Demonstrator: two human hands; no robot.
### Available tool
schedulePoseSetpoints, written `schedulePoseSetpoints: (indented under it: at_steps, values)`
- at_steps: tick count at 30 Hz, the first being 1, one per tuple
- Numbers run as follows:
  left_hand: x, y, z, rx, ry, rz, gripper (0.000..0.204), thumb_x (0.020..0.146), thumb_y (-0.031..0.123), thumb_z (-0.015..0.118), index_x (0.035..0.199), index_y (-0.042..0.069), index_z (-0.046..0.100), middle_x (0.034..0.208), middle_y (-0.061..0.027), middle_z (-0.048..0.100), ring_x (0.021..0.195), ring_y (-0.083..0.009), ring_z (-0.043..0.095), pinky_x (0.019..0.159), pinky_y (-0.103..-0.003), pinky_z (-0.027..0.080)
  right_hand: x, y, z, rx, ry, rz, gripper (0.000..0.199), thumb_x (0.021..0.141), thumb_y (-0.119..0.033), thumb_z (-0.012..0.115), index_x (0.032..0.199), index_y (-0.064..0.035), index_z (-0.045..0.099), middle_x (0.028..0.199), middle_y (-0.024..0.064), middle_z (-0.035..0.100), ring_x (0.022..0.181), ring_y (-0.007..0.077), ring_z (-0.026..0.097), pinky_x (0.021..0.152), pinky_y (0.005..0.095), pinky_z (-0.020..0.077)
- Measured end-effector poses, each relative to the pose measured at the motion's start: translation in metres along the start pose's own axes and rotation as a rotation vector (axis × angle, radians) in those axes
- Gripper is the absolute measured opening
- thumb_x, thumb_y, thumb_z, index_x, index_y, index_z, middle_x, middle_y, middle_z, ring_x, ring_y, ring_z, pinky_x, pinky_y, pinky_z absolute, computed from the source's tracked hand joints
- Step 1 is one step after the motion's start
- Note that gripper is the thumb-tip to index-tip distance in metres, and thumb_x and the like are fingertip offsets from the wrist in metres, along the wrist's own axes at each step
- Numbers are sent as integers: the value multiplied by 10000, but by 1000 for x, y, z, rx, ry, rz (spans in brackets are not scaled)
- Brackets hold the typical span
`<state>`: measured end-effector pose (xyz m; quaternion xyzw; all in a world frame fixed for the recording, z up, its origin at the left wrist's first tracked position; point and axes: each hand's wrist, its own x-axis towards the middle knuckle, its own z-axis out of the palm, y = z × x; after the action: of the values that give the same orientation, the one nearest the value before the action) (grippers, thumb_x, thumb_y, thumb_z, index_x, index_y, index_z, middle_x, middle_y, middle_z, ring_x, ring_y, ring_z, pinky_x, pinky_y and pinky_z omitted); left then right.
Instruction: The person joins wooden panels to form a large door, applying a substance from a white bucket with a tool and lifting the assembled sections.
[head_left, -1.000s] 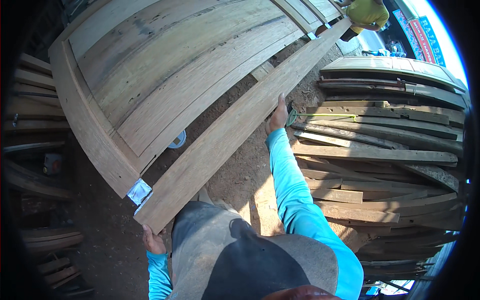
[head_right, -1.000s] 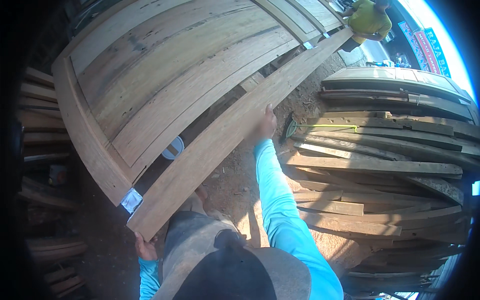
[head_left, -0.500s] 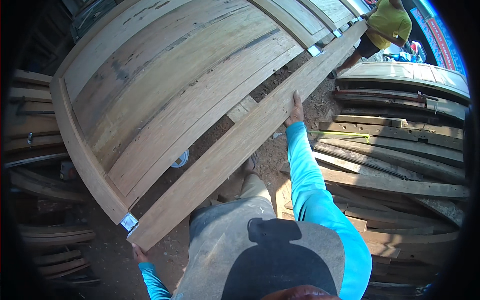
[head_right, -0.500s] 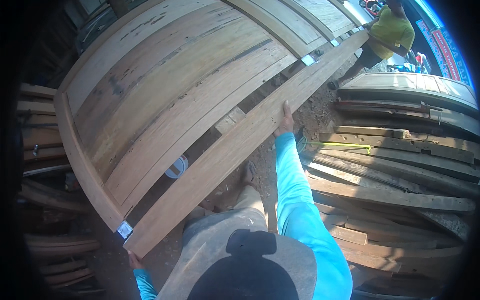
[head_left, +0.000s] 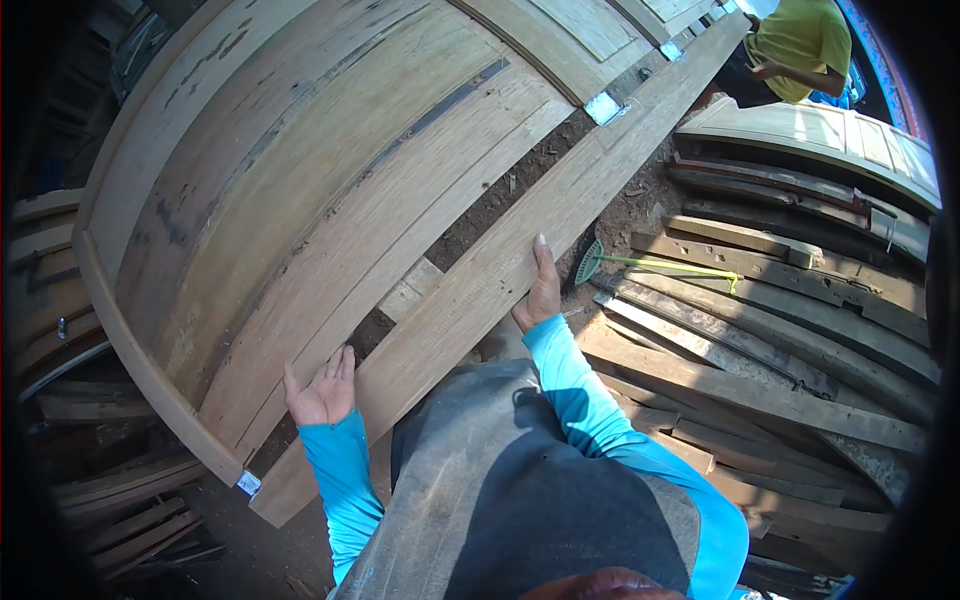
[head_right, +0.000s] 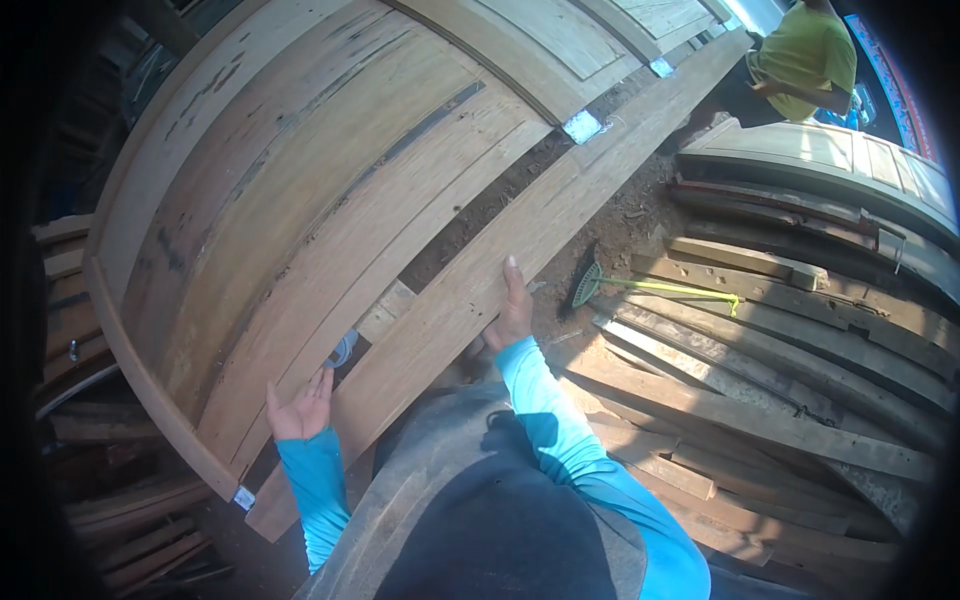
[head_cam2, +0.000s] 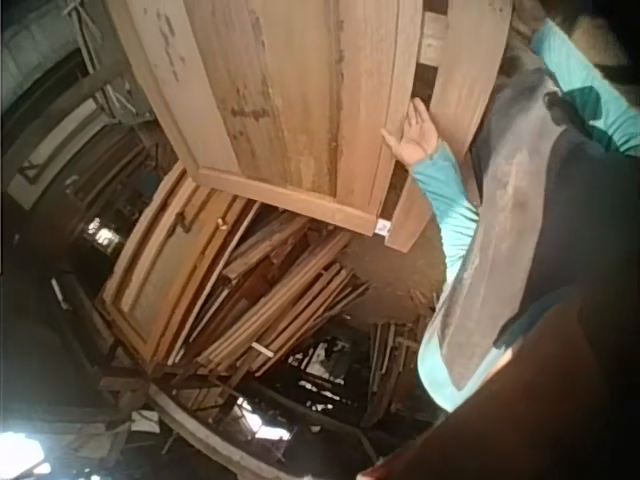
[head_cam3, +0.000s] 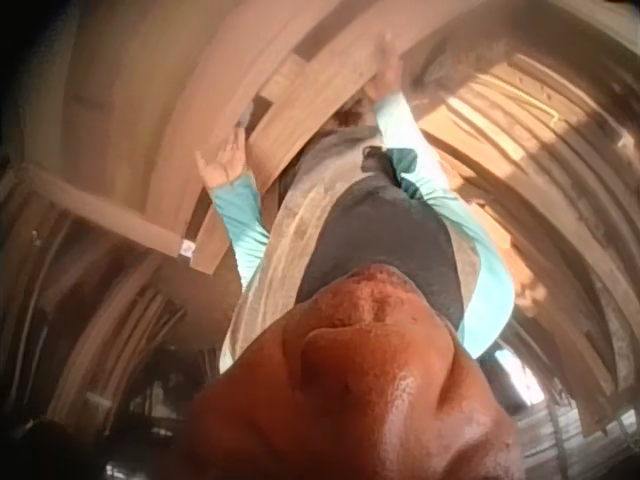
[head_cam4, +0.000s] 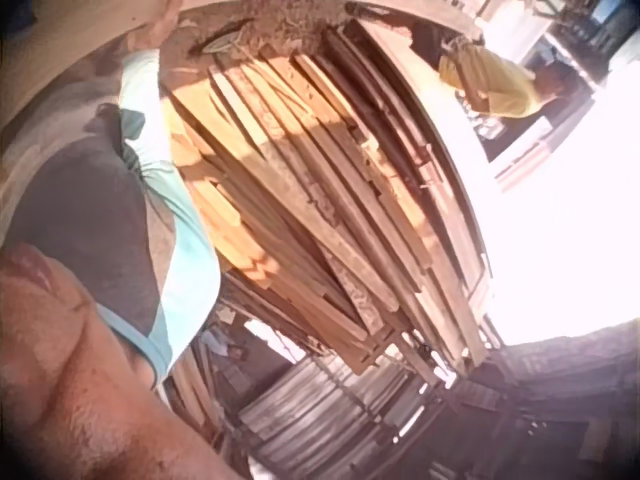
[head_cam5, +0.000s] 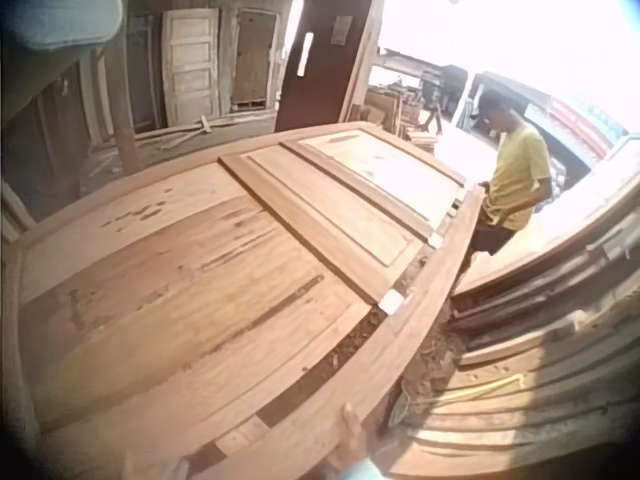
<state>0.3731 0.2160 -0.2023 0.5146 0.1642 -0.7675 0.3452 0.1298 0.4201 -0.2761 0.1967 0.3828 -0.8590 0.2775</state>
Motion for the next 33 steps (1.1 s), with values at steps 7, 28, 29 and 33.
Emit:
schedulePoseSetpoints:
  at_steps: [7,28,29,33]
  values:
    - [65,-54,8,3,-123,299,633,932,472,556,1399,73,404,1438,-158,420,1329,-340,395,1111,-517,338,6,-15,6,33,-30,80,684,886,-430,649,1376,-27,394,1301,149,533,1210,304,515,1043,476,403]
    - [80,-23,-5,20,39,203,616,936,507,529,1363,69,452,1374,-134,507,1258,-335,482,1041,-527,424,5,-11,1,9,77,104,660,924,-432,584,1395,-21,371,1359,161,481,1253,298,475,1074,467,367]
    - [80,-21,-10,30,53,203,616,935,506,532,1362,69,453,1374,-133,507,1259,-334,482,1040,-526,424,6,-10,4,3,97,102,676,917,-445,590,1398,-26,368,1357,160,484,1253,300,475,1078,463,363]
    - [76,-20,-6,72,90,175,641,918,517,558,1362,66,453,1381,-131,502,1257,-335,484,1038,-520,427,8,-9,11,0,121,112,702,901,-473,605,1402,-40,368,1346,155,495,1250,303,479,1085,455,356]
